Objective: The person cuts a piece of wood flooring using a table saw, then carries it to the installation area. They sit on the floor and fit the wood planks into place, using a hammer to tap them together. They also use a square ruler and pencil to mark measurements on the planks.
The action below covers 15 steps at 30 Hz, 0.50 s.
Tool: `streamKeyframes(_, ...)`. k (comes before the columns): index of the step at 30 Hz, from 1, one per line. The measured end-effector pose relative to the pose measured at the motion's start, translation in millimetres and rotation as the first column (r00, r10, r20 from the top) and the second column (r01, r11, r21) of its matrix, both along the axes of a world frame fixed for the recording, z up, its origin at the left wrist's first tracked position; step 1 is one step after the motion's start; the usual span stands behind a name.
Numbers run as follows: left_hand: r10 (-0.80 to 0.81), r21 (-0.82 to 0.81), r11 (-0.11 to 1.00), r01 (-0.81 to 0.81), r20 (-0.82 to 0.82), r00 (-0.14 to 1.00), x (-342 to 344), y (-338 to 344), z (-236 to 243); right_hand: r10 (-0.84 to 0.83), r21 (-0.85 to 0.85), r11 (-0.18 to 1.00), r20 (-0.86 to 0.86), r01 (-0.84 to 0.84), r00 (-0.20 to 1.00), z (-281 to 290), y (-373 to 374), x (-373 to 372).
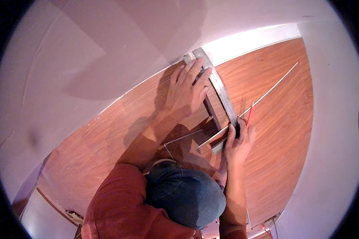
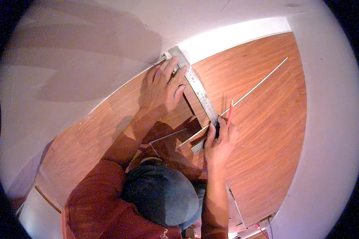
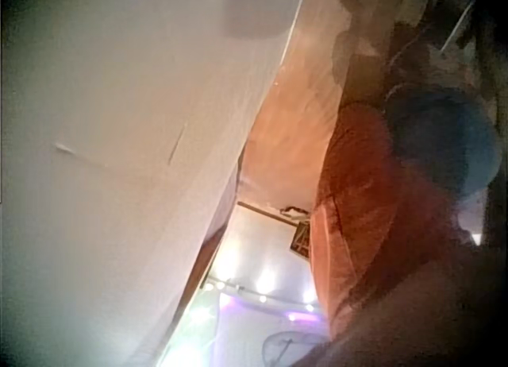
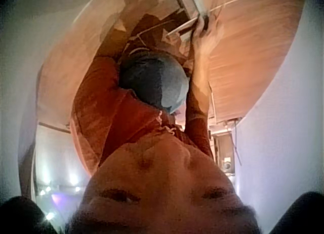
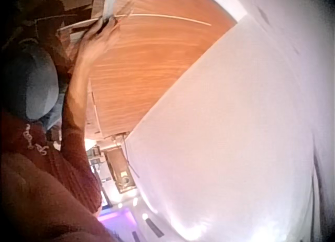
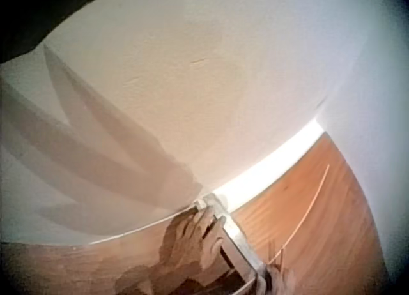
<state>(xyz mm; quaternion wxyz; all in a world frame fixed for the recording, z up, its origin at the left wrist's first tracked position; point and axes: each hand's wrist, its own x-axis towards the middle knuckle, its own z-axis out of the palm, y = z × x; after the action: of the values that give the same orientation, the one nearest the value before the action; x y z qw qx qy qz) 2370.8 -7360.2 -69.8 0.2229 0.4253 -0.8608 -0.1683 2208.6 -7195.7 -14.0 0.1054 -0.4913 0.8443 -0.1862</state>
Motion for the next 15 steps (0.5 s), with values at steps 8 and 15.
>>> streamKeyframes(8,-0.066,0.018,0.998,0.067,-0.055,0.996,2.8,-8.7,-5.5,0.022,0.061,0.998,0.003,-0.022,1.000,2.8,-4.7,-3.8)
streamKeyframes(15,0.336,0.342,0.918,-0.203,-0.392,0.856,1.3,-21.6,-4.9,-0.036,0.072,0.997,0.102,0.029,0.994,2.6,-4.5,-6.2)
